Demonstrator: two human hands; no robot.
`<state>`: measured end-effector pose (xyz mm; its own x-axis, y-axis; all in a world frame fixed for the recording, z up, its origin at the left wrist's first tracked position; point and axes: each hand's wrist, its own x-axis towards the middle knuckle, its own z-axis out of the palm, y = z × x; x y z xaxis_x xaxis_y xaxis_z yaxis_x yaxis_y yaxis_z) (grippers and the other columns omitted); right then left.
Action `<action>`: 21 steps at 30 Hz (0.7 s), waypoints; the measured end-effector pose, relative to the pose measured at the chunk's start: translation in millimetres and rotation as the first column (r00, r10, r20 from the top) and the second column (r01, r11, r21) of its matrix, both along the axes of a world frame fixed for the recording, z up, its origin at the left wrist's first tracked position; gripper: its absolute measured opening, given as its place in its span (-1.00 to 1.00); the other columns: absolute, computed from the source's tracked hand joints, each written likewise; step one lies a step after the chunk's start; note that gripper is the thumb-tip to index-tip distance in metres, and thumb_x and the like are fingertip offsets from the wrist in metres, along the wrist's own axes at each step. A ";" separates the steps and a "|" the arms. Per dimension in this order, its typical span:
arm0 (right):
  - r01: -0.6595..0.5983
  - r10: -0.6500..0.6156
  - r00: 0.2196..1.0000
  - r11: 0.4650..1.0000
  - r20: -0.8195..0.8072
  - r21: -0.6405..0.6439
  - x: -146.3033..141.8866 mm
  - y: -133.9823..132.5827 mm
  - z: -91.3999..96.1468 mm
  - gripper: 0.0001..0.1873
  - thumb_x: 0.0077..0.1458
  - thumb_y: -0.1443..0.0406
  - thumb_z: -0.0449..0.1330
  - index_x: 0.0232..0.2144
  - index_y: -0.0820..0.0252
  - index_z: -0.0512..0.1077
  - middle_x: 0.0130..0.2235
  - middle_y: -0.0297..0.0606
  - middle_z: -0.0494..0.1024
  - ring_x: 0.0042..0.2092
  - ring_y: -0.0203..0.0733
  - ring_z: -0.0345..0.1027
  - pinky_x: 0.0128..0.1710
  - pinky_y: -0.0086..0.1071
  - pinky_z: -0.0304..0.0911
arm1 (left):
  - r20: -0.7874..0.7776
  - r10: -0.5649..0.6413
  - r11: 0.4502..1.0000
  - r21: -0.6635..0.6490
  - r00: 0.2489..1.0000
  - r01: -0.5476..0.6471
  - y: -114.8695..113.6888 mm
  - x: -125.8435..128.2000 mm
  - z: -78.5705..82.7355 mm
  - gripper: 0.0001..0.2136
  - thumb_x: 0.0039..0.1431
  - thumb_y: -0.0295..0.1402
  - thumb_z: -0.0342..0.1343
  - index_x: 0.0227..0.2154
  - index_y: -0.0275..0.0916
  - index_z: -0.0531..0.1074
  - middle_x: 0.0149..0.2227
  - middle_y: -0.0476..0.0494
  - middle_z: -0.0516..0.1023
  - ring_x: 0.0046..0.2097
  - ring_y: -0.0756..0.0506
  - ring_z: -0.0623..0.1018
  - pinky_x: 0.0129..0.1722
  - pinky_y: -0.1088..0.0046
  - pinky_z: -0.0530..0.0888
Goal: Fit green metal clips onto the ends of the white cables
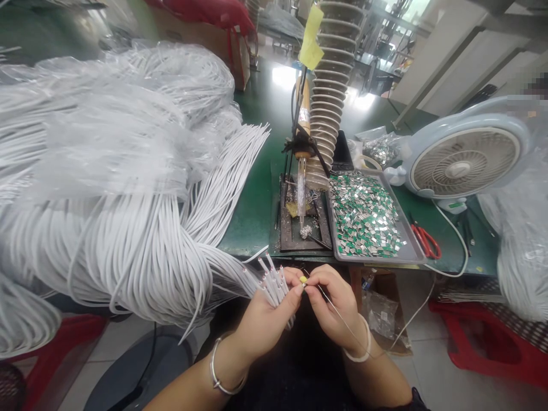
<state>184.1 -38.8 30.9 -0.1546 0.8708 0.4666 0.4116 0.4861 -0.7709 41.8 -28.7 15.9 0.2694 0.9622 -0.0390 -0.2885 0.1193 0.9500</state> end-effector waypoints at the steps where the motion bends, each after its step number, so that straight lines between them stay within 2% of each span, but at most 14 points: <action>1: -0.001 0.001 1.000 1.000 -0.001 -0.002 0.1 0.0 -0.1 -0.88 0.09 0.47 0.07 -0.36 0.18 0.33 -0.40 -0.30 0.37 -0.35 -0.30 0.28 -0.36 -0.43 0.26 | 0.003 0.000 1.000 0.000 1.000 0.000 -0.2 -0.1 0.1 -0.93 0.09 -0.36 0.12 -0.44 -0.23 0.39 -0.29 -0.11 0.41 -0.16 -0.13 0.42 -0.14 0.30 0.34; 21: -0.005 0.005 1.000 1.000 -0.006 -0.011 0.3 -1.2 -1.3 -0.87 0.09 0.47 0.08 -0.33 0.17 0.33 -0.40 -0.31 0.37 -0.35 -0.31 0.27 -0.36 -0.44 0.25 | 0.013 -0.022 1.000 0.005 1.000 0.022 -0.6 -0.5 -2.0 -0.94 0.12 -0.37 0.11 -0.43 -0.22 0.38 -0.29 -0.09 0.40 -0.16 -0.11 0.41 -0.14 0.33 0.32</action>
